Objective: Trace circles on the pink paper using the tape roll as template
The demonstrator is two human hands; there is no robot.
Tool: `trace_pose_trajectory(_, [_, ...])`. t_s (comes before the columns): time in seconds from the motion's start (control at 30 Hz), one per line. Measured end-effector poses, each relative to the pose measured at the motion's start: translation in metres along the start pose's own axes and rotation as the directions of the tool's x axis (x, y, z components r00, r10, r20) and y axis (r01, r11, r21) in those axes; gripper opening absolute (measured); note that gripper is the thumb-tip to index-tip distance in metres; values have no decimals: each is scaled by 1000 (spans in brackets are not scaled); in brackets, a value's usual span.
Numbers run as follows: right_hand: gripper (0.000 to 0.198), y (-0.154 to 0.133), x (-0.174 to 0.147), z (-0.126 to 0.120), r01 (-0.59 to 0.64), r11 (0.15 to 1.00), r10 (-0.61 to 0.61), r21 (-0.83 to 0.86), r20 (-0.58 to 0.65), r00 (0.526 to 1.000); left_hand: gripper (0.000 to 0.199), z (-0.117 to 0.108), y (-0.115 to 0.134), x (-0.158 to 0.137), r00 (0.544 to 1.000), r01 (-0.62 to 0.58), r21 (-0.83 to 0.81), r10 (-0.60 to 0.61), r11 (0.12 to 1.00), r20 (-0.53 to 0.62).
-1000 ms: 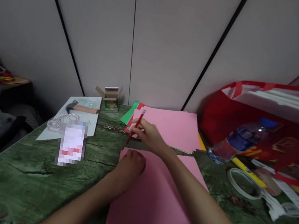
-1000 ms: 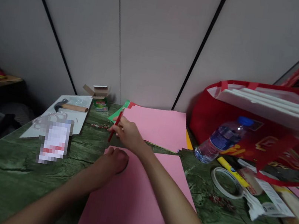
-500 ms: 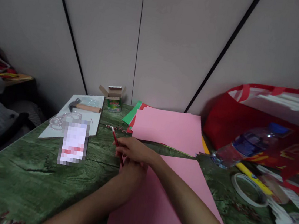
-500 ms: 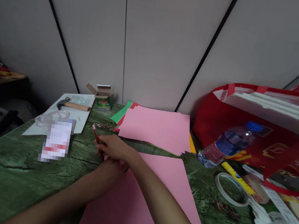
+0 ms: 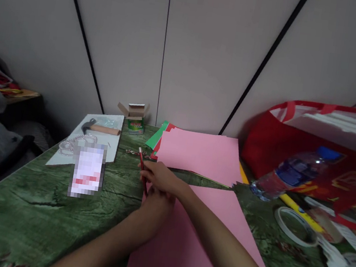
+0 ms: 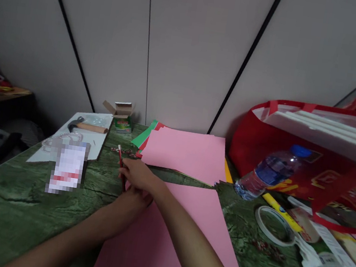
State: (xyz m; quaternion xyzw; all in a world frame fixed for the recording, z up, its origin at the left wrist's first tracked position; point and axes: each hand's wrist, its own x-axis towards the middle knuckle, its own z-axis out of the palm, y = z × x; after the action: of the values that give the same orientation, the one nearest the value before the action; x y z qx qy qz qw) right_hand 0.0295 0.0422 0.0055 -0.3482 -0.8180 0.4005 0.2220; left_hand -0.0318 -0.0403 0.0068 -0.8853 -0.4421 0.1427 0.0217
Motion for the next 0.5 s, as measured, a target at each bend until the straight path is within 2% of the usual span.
trace_pose_trajectory(0.17, [24, 6, 0, 0, -29, 1000, 29, 2, -72, 997, 49, -7, 1, -5, 1000, 9, 22, -8, 1000, -22])
trace_pose_trajectory(0.27, [23, 8, -1, 0, -15, 999, 9, -51, -123, 992, 48, -7, 1, -7, 997, -1, 2, 1, 1000, -76])
trace_pose_trajectory(0.5, [13, 14, 2, -3, -38, 990, 9, -134, -212, 977, 46, -2, 1, -2, 996, 2, -27, -5, 1000, -89])
